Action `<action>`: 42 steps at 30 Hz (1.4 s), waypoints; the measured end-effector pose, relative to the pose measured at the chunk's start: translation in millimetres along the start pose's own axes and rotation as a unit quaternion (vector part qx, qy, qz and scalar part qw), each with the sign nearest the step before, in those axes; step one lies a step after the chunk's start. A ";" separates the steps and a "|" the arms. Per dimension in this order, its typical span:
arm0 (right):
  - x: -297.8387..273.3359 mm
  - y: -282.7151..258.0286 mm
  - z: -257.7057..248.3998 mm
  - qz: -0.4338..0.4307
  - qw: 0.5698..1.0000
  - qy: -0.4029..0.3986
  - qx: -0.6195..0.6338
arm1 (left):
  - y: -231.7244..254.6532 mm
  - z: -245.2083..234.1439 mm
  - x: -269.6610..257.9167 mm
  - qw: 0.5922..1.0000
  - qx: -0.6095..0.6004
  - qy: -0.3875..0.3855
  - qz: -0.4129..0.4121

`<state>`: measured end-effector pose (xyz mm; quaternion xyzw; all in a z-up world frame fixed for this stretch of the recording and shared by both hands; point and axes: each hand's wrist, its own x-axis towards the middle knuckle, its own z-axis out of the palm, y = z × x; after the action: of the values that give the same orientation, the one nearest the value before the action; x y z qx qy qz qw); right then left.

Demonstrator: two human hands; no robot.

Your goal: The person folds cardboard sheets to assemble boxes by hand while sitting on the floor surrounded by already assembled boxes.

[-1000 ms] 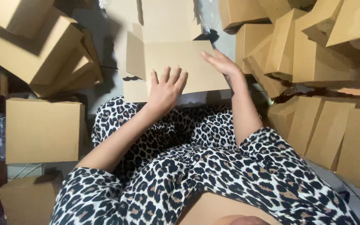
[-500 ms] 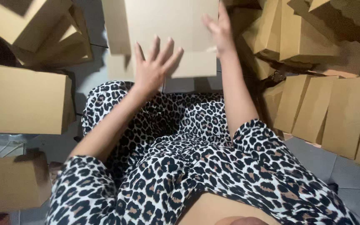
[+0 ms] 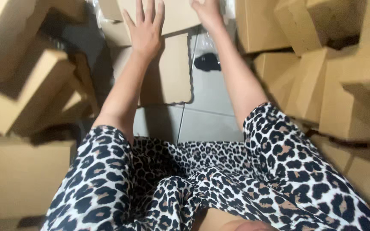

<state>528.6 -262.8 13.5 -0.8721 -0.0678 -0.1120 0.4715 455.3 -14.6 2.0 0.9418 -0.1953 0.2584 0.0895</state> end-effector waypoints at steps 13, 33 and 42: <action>-38.2 5.5 50.8 0.110 0.983 0.148 0.003 | 0.5 -34.5 39.1 0.972 -0.120 -0.164 -0.114; -23.1 -7.0 47.8 0.083 0.948 0.032 -0.307 | -8.6 -13.9 46.6 0.958 -0.104 -0.230 -0.132; -23.4 -1.9 45.9 0.110 0.952 -0.008 -0.286 | -9.5 -13.8 49.7 0.955 -0.116 -0.234 -0.143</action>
<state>511.7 -223.6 -15.4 -0.9733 0.0594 -0.0673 0.2114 492.3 -18.3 39.0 0.9771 -0.1026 -0.0087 0.1861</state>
